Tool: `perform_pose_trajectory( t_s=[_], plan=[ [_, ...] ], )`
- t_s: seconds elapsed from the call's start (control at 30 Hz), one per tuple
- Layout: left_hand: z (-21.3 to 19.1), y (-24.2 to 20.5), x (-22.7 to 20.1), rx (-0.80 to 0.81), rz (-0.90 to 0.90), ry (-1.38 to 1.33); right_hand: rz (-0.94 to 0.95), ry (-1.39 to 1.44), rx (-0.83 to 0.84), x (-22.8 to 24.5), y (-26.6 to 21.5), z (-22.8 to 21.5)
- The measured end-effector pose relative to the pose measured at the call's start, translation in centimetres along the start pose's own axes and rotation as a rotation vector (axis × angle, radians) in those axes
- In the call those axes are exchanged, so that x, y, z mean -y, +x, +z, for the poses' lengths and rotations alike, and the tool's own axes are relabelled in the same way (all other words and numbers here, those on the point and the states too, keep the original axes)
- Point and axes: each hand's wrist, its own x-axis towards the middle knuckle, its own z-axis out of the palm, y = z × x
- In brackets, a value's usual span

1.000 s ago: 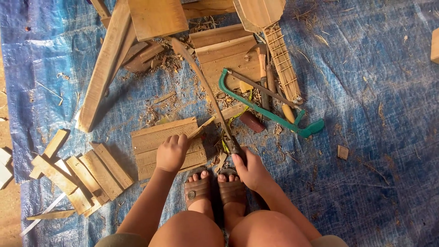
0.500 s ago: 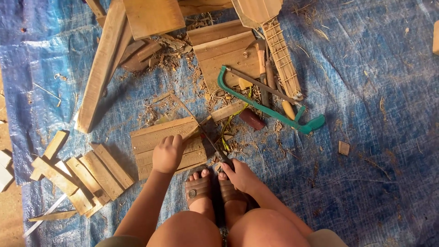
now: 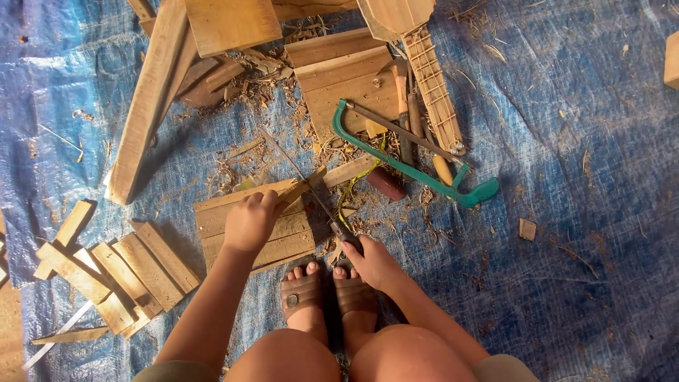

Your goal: Using a hacksaw to cut a curved shape out of a thin wooden board while working on the floor.

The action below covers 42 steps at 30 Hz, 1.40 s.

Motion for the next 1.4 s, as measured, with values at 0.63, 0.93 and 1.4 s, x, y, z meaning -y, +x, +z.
perform_pose_trajectory(
  t_s=[0.63, 0.93, 1.4],
  plan=[
    [6.3, -2.0, 5.6, 0.103, -0.142, 0.03, -0.437, 0.133, -0.304, 0.0, -2.8, -3.3],
    [5.8, -3.5, 4.5, 0.021, 0.092, 0.177, 0.019, 0.098, 0.113, -4.9, -0.3, 1.1],
    [5.4, -2.0, 3.8, -0.06, -0.025, 0.007, -0.178, 0.091, -0.083, -1.7, -2.1, -1.4]
  ],
)
